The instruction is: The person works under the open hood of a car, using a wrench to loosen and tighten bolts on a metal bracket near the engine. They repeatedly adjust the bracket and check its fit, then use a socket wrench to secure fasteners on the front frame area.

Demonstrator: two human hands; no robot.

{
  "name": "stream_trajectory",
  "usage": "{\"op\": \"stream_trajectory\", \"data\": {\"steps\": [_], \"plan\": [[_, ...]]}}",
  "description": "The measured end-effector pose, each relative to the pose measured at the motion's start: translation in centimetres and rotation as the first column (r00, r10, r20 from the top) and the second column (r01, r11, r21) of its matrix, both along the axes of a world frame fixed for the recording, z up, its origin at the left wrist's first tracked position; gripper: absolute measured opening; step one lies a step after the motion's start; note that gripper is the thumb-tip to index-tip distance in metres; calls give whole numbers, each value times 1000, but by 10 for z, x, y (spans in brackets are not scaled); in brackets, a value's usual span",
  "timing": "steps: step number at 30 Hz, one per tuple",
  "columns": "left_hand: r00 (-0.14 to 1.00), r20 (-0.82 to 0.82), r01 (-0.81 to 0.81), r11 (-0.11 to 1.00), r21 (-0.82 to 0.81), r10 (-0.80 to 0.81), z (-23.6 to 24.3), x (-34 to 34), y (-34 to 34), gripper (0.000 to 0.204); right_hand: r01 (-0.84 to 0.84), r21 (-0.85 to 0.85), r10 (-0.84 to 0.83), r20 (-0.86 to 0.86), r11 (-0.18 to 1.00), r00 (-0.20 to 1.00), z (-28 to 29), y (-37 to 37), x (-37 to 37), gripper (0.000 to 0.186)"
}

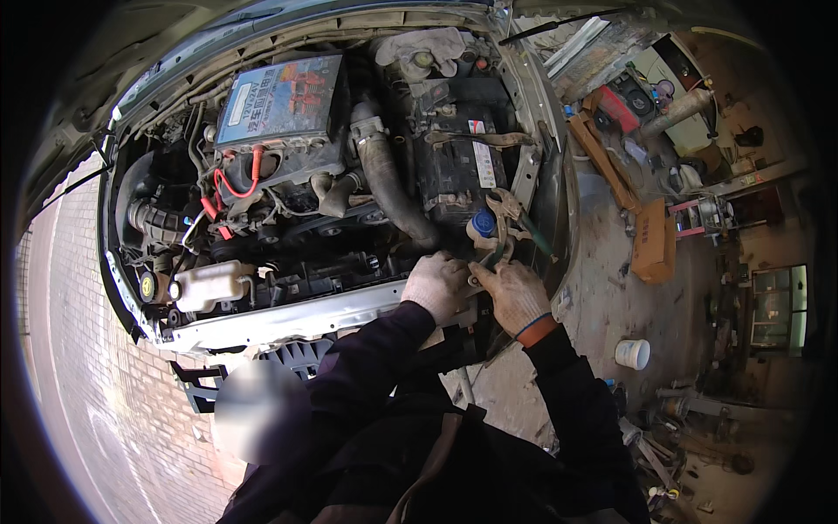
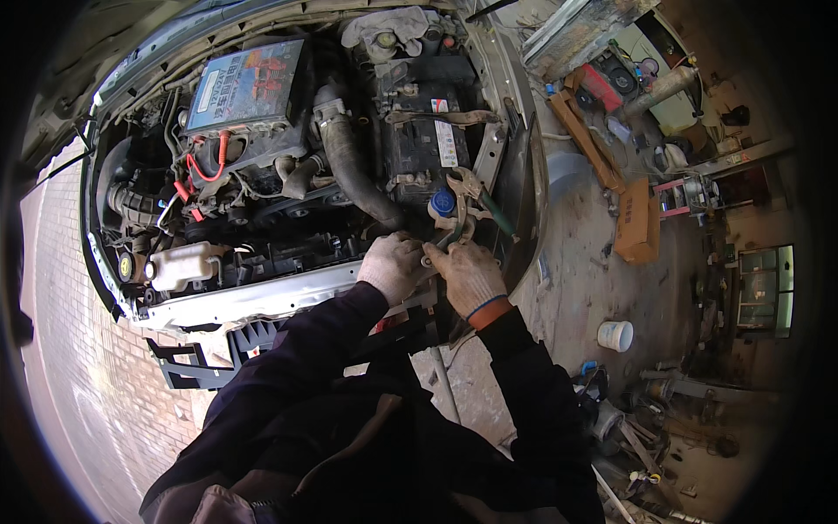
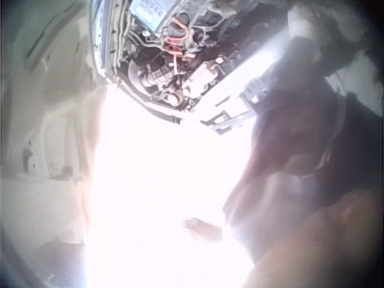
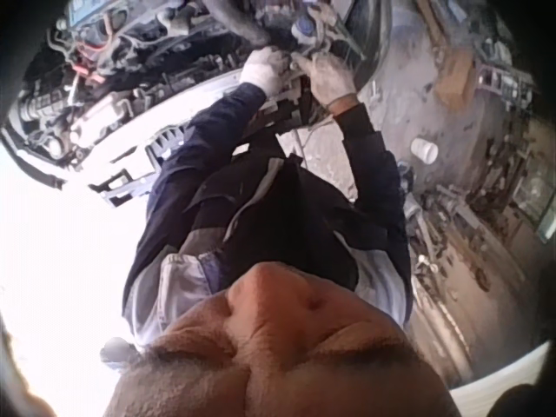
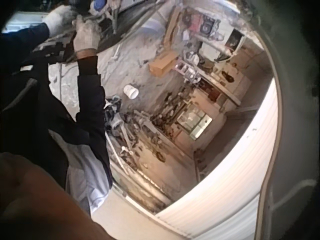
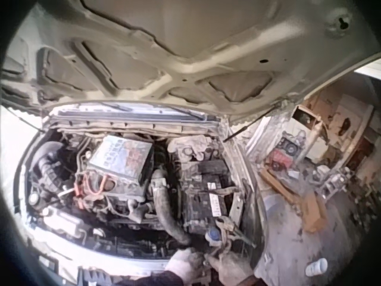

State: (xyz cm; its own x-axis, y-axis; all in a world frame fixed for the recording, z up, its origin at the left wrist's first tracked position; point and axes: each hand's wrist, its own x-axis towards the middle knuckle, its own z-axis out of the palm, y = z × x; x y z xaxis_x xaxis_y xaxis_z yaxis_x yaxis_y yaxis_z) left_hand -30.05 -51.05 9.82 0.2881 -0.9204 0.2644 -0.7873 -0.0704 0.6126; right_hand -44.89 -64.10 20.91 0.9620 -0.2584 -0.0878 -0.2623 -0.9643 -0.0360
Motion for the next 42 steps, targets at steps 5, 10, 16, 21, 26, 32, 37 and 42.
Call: {"op": "stream_trajectory", "data": {"steps": [5,10,16,21,26,32,37,42], "plan": [[998,55,23,1000,-6,-23,-3,1,-1,42,-52,-59,49,-44,997,998,1,-2,8,33],[998,7,58,997,52,-59,-5,3,2,36,195,36,-189,-131,980,973,-9,26,11,30],[998,9,66,996,61,-67,-5,5,1,34,-184,-225,161,-115,957,980,7,22,24,33],[996,-34,84,996,20,-83,-1,6,6,48,-16,-118,-2,-148,993,989,10,30,31,35],[997,-73,10,983,-182,-24,-10,6,10,48,343,38,-320,-274,939,907,2,40,32,36],[996,-58,65,998,-16,-66,-8,5,6,49,-121,-202,88,-164,972,982,1,27,28,35],[994,-78,76,996,-48,-80,-3,9,9,51,29,-31,-32,-99,999,995,-1,19,28,39],[994,-96,35,994,-103,-45,-10,6,9,51,326,35,-304,-281,945,910,-10,31,25,43]]}}
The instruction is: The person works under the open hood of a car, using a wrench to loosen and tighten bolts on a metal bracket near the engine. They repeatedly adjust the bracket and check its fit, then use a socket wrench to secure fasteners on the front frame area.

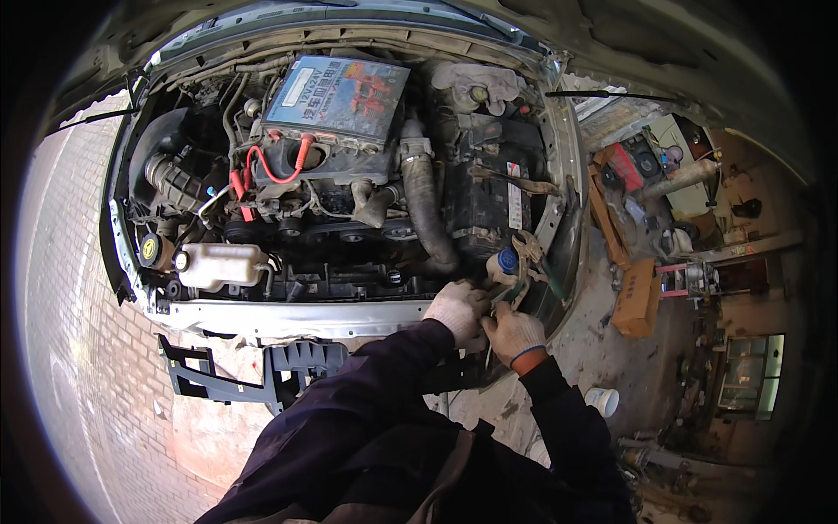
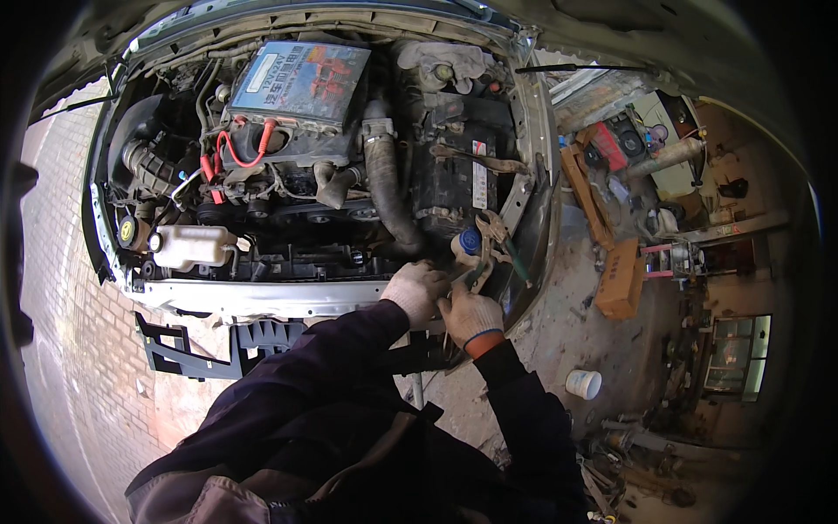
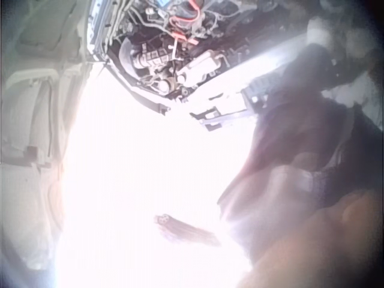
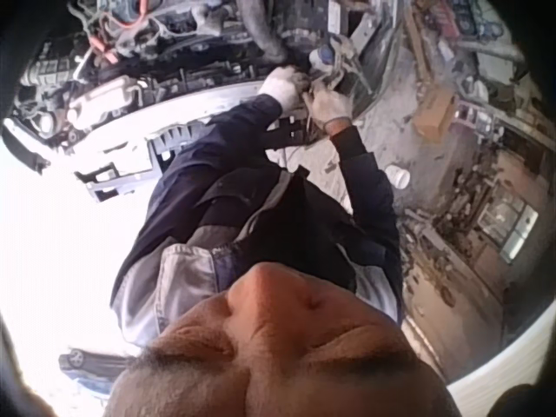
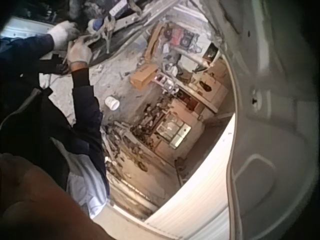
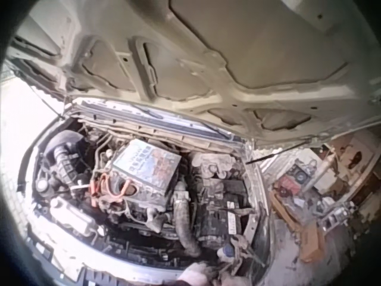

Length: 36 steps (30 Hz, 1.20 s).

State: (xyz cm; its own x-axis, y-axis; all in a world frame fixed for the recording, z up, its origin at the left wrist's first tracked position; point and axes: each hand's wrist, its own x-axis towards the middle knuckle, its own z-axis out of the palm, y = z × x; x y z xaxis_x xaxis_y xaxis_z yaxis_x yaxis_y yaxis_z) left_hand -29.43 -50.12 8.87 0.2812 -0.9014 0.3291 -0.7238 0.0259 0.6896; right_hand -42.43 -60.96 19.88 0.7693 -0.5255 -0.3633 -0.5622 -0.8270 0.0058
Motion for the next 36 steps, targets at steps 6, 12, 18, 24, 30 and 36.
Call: {"op": "stream_trajectory", "data": {"steps": [6,12,18,24,30,36], "plan": [[999,29,-18,1000,19,18,2,-2,-3,50,-514,-359,608,232,779,759,3,-20,5,46],[1000,2,23,999,43,-23,4,1,0,42,-12,14,12,34,1000,999,-1,-2,-1,41],[1000,30,-12,999,51,11,-2,-4,-4,37,-358,-204,367,6,911,930,-1,-8,0,47],[999,49,-5,1000,27,4,-4,-3,-4,49,-179,-65,183,51,982,982,3,-11,-3,48],[998,58,-32,998,51,29,-5,-3,-6,42,-152,-90,154,13,984,988,-9,-1,-5,42],[996,86,3,996,93,-11,-2,-4,-6,43,-387,-267,445,206,882,871,4,-15,6,35]]}}
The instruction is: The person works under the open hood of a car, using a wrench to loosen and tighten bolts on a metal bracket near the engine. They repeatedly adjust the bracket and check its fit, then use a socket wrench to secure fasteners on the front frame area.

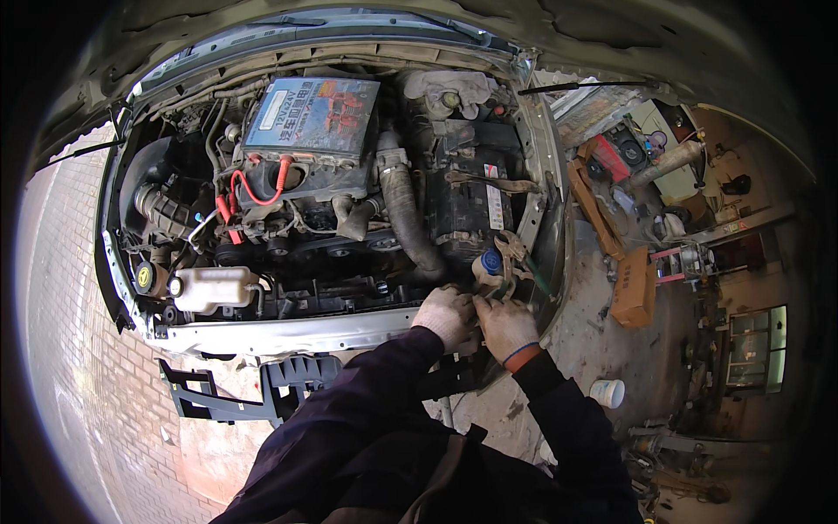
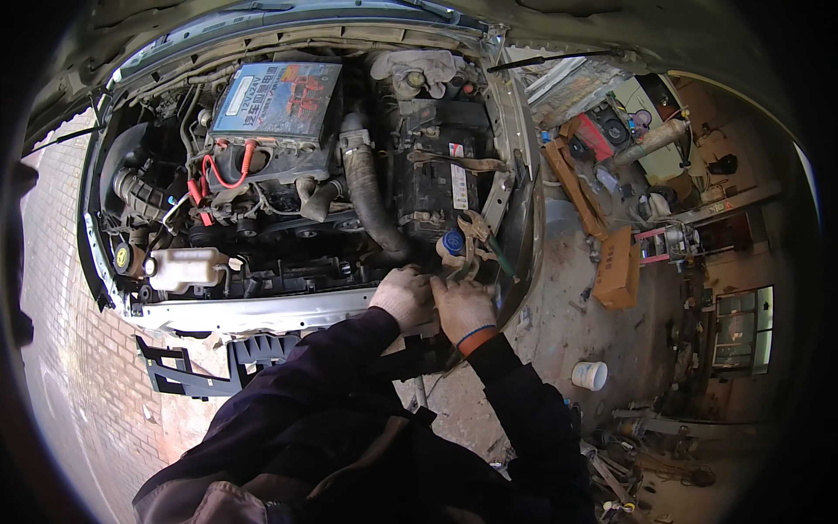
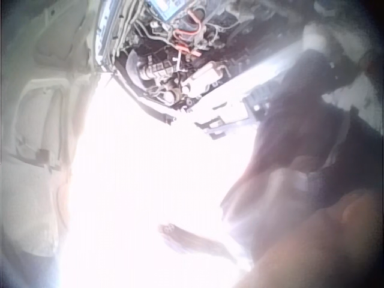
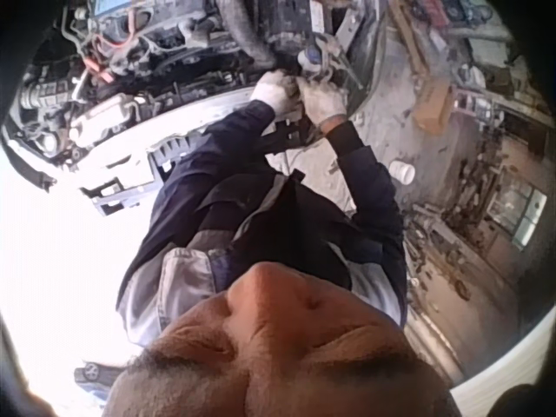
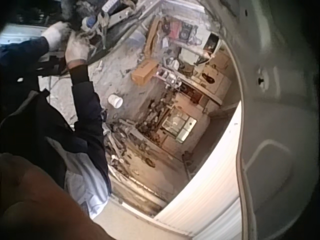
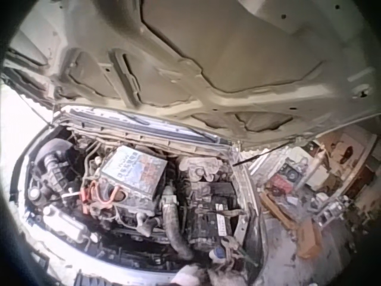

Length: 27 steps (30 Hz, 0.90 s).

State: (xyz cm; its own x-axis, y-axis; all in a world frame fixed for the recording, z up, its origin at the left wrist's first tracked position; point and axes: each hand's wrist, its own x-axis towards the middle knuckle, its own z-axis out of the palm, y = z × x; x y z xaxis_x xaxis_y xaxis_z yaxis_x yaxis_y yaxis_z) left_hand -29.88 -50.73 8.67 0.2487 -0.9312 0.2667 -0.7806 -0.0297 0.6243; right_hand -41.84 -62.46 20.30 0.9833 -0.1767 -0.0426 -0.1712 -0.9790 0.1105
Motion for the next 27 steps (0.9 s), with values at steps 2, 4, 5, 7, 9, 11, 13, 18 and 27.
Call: {"op": "stream_trajectory", "data": {"steps": [2,4,5,7,9,11,13,18,27], "plan": [[1000,-11,-16,1000,-3,16,1,0,2,44,460,104,-395,-371,882,841,0,10,-1,32],[1000,-27,-7,1000,-8,7,2,2,1,44,482,48,-430,-382,875,818,-2,16,-2,31],[1000,-31,1,1000,8,0,3,2,1,44,482,54,-427,-382,875,819,-3,16,-2,31],[1000,-28,-12,1000,-13,12,4,2,1,42,268,37,-246,-289,963,925,-3,12,-1,34],[1000,-9,-7,1000,-16,7,5,2,1,40,14,13,-13,-81,1000,997,-2,2,0,36],[1000,24,3,1000,-8,-3,4,2,2,40,-143,-46,148,133,989,980,0,-3,0,36],[1000,-1,-4,997,-72,4,2,2,3,40,136,79,-127,-115,988,985,0,-1,-3,35],[1000,-13,19,1000,-25,-19,-1,4,0,45,390,50,-357,-308,920,882,-11,12,-8,32],[999,-23,26,999,30,-25,9,5,6,52,430,149,-358,-356,890,863,-9,1,-6,45]]}}
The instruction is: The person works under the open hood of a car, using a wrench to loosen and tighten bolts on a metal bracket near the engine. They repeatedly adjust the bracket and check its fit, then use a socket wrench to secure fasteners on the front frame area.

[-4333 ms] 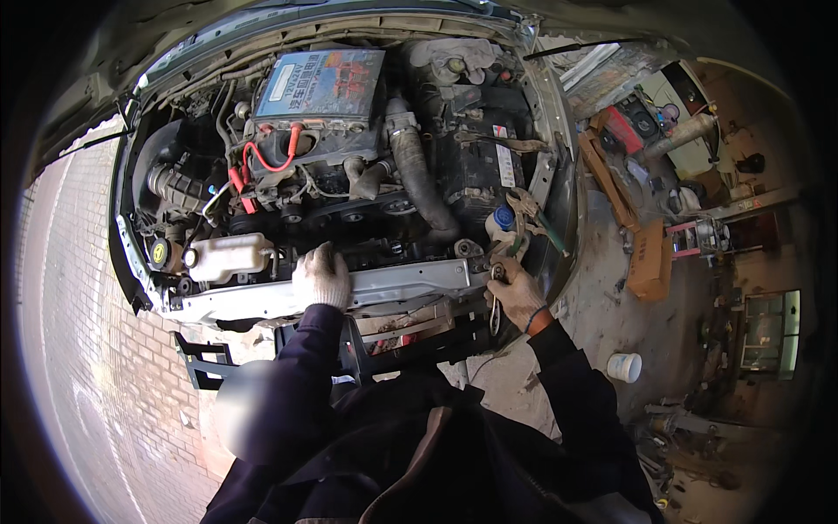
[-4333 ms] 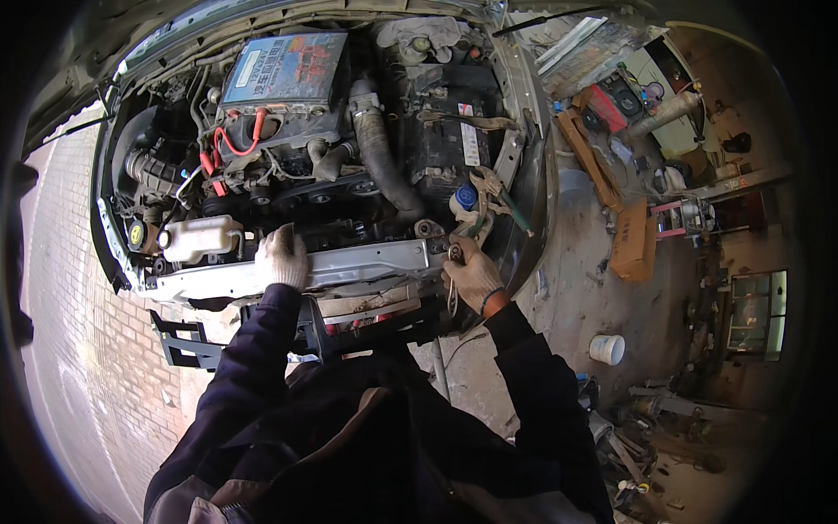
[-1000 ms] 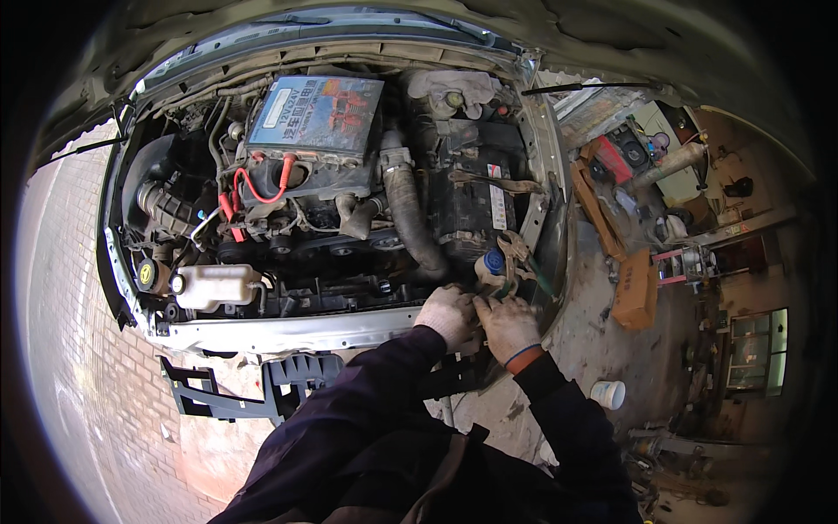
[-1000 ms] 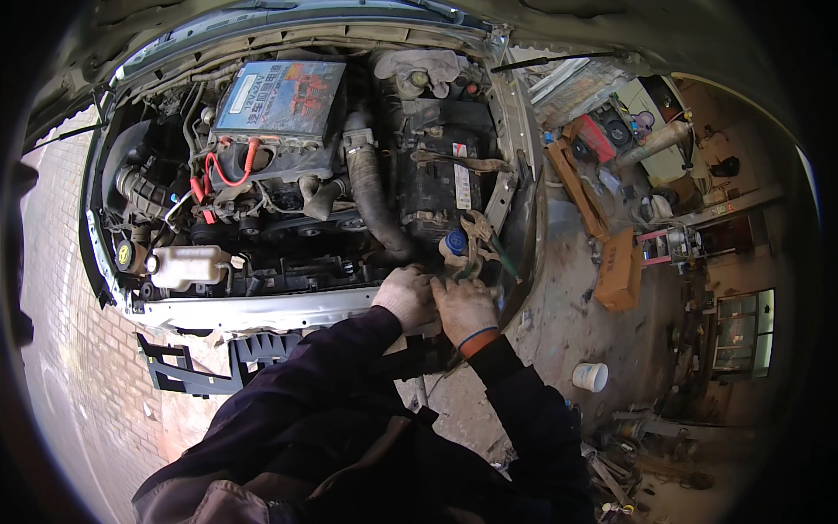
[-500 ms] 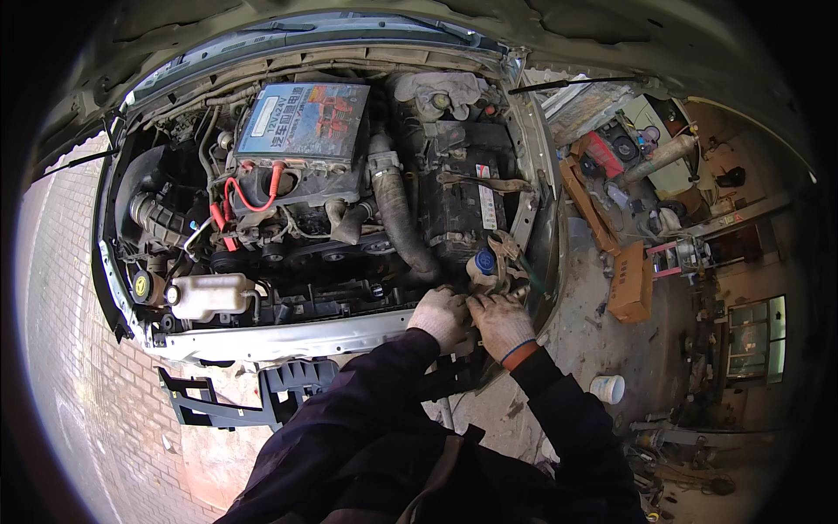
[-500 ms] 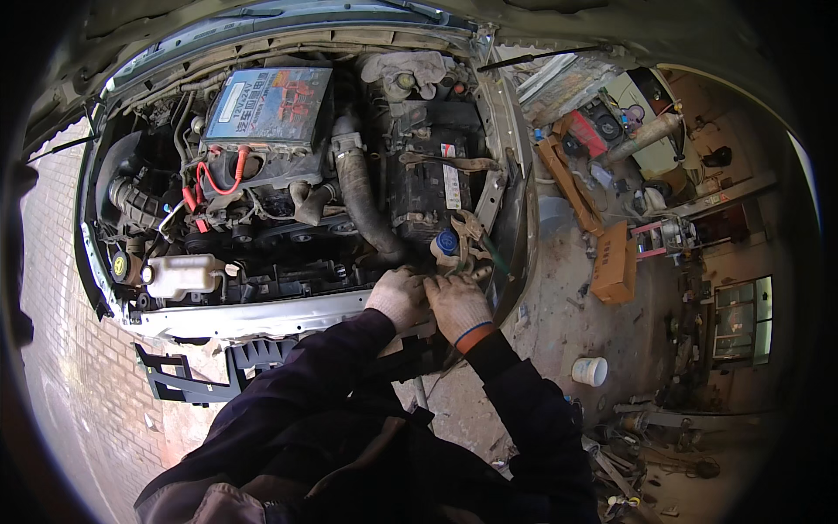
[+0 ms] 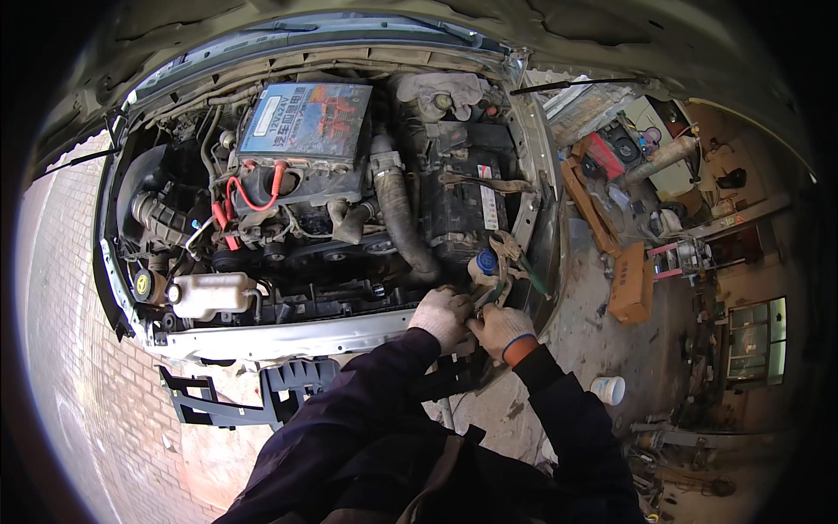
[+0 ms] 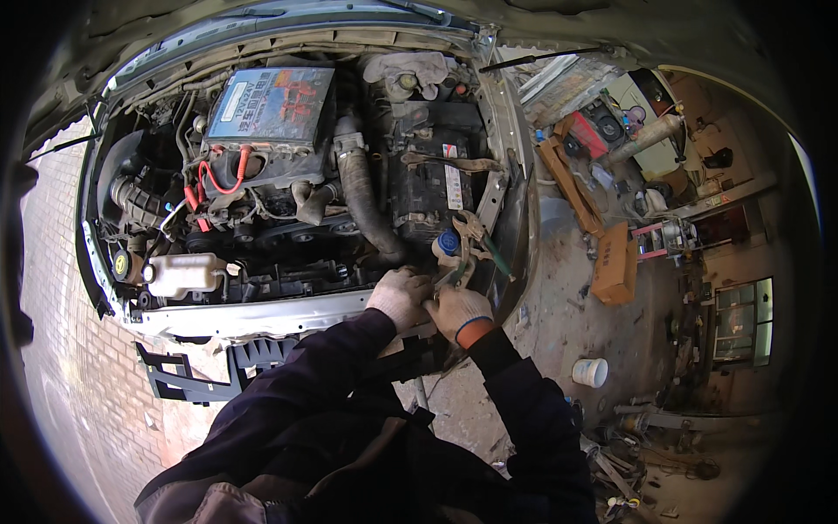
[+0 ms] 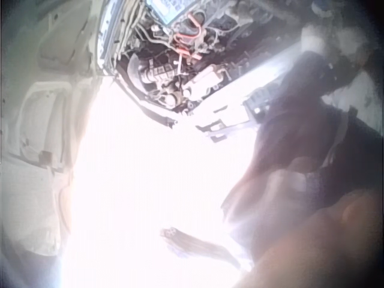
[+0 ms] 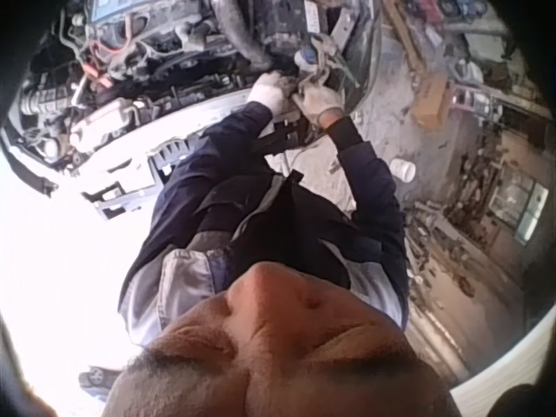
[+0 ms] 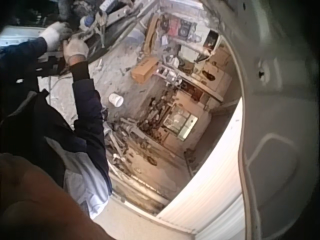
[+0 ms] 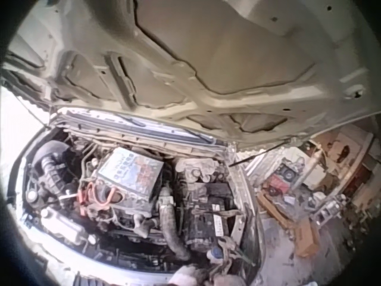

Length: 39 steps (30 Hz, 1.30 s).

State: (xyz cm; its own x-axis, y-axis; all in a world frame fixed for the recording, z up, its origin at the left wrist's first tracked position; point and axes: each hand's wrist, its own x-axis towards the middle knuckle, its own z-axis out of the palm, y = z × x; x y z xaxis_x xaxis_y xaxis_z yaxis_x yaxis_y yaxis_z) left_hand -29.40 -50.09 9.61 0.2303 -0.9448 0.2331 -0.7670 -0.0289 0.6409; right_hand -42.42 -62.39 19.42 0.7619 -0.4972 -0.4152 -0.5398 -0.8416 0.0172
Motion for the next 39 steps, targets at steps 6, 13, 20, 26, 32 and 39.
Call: {"op": "stream_trajectory", "data": {"steps": [6,13,20,26,32,39], "plan": [[1000,15,-26,1000,12,26,-2,-3,-4,49,-277,-221,307,117,935,944,1,6,-2,48],[999,19,-48,997,-55,49,-7,-3,-4,40,19,32,-20,22,999,1000,5,1,3,43],[996,47,-68,991,-116,74,-14,-8,-8,38,-381,-338,473,252,860,844,9,0,3,26],[997,34,-60,990,-130,65,-13,-6,-6,35,42,-4,-42,-4,999,999,7,5,2,29],[995,53,-79,986,-148,88,-14,-8,-9,33,-366,-331,452,235,870,861,7,-2,-1,28],[998,14,-63,981,-185,66,-16,-5,-7,36,-12,-22,12,3,1000,1000,5,5,0,34]]}}
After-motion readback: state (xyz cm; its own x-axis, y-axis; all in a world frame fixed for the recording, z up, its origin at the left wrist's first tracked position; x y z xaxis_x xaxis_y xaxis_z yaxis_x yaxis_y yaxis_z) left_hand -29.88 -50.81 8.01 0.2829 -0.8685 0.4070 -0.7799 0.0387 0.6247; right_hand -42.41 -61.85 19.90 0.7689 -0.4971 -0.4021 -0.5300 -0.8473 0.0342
